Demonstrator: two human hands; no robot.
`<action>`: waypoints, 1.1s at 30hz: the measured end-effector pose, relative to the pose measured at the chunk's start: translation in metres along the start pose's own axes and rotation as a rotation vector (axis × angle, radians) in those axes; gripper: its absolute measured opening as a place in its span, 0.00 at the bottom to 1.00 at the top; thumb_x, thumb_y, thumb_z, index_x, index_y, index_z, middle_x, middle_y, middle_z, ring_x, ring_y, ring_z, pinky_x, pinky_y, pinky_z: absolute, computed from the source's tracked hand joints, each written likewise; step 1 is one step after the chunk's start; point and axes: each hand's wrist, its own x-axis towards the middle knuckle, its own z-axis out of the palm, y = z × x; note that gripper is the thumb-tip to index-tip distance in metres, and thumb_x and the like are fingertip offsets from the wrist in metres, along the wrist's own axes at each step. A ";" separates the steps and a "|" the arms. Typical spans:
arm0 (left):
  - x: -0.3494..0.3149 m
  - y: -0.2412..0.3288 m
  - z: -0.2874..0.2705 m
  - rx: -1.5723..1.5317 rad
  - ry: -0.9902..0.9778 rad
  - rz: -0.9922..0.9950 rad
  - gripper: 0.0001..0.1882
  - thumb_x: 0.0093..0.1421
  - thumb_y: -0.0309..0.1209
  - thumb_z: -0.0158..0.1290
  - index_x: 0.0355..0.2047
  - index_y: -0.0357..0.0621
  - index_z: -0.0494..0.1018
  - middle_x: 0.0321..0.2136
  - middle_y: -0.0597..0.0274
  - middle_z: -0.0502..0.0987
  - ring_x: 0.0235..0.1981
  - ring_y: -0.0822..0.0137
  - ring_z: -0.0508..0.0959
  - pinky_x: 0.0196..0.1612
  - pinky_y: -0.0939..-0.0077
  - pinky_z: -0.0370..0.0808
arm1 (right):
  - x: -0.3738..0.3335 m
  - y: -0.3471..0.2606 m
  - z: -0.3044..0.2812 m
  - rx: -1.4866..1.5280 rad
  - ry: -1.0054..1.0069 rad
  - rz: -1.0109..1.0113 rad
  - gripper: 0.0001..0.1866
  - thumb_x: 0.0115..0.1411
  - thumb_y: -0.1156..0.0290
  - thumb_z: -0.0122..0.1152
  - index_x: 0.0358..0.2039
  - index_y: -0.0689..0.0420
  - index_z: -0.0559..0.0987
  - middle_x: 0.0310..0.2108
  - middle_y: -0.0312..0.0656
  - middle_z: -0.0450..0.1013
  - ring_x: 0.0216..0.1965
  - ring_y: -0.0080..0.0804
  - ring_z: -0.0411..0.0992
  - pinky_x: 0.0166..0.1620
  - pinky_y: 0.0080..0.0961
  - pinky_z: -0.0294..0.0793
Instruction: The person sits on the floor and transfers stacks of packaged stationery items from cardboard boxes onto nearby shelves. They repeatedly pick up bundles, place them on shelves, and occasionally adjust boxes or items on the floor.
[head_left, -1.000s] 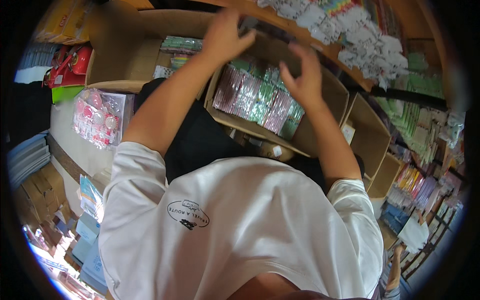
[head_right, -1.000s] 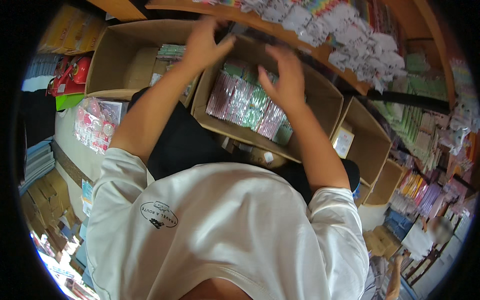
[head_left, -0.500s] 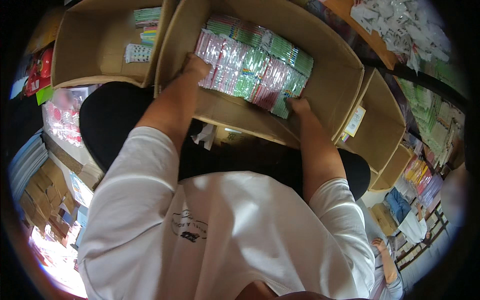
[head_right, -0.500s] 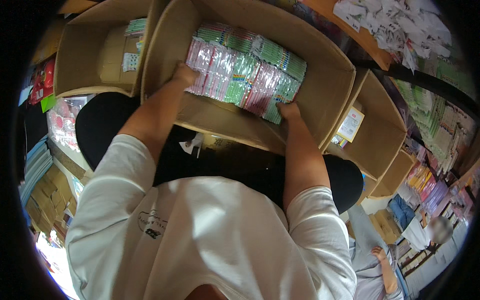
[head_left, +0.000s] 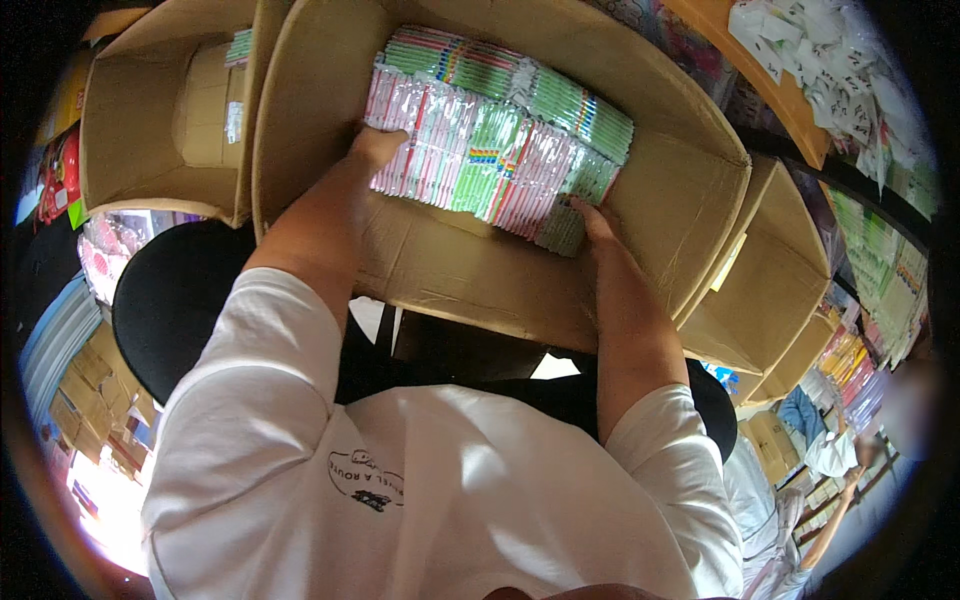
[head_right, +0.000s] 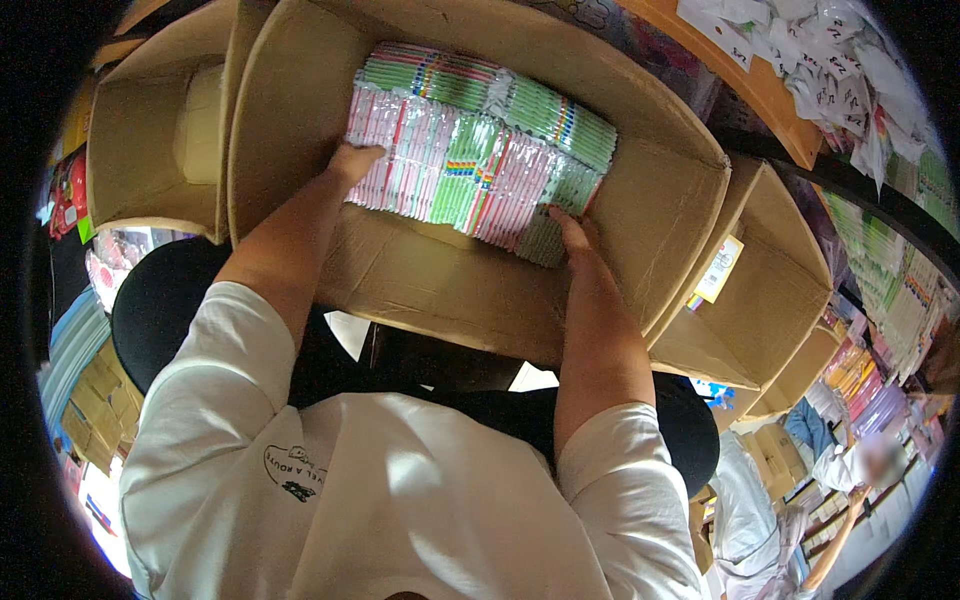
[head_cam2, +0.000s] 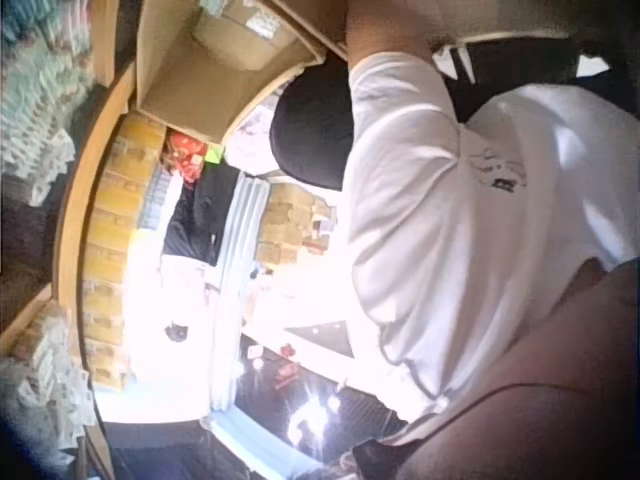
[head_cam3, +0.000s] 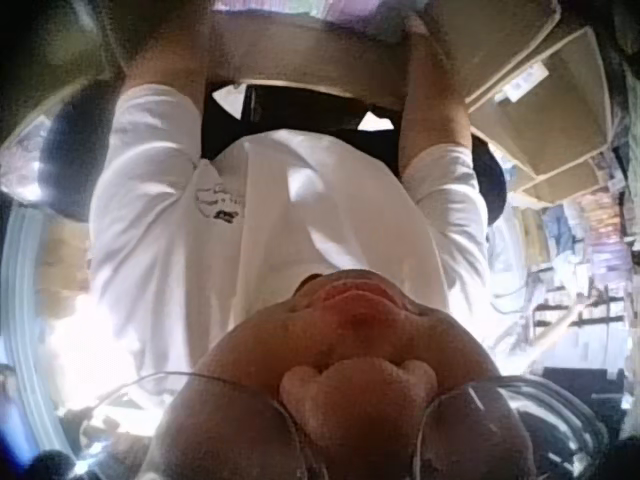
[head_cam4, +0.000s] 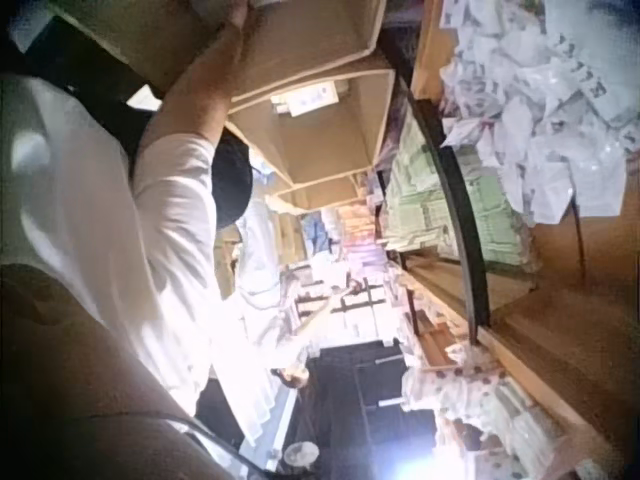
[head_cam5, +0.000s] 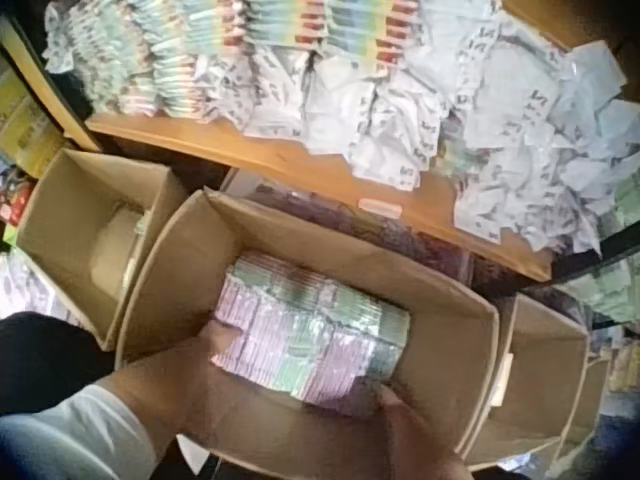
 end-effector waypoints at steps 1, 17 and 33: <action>0.006 0.001 -0.005 -0.079 -0.075 -0.043 0.34 0.53 0.45 0.62 0.52 0.29 0.75 0.51 0.42 0.79 0.51 0.53 0.80 0.55 0.67 0.74 | 0.005 0.003 -0.004 -0.036 0.016 0.018 0.44 0.55 0.46 0.68 0.67 0.55 0.67 0.67 0.47 0.62 0.66 0.46 0.59 0.67 0.43 0.54; 0.013 -0.001 -0.013 -0.212 -0.033 -0.059 0.30 0.55 0.43 0.55 0.50 0.29 0.75 0.44 0.51 0.80 0.43 0.56 0.79 0.48 0.62 0.73 | -0.016 -0.010 -0.004 0.001 0.049 -0.222 0.49 0.50 0.48 0.72 0.68 0.57 0.63 0.66 0.51 0.63 0.66 0.49 0.60 0.67 0.51 0.57; -0.029 0.042 -0.008 -0.137 0.213 -0.157 0.32 0.54 0.46 0.60 0.49 0.26 0.74 0.43 0.49 0.78 0.42 0.56 0.79 0.47 0.61 0.73 | -0.009 -0.014 0.006 -0.013 -0.020 -0.187 0.50 0.50 0.51 0.73 0.69 0.55 0.62 0.65 0.48 0.65 0.64 0.47 0.65 0.67 0.45 0.60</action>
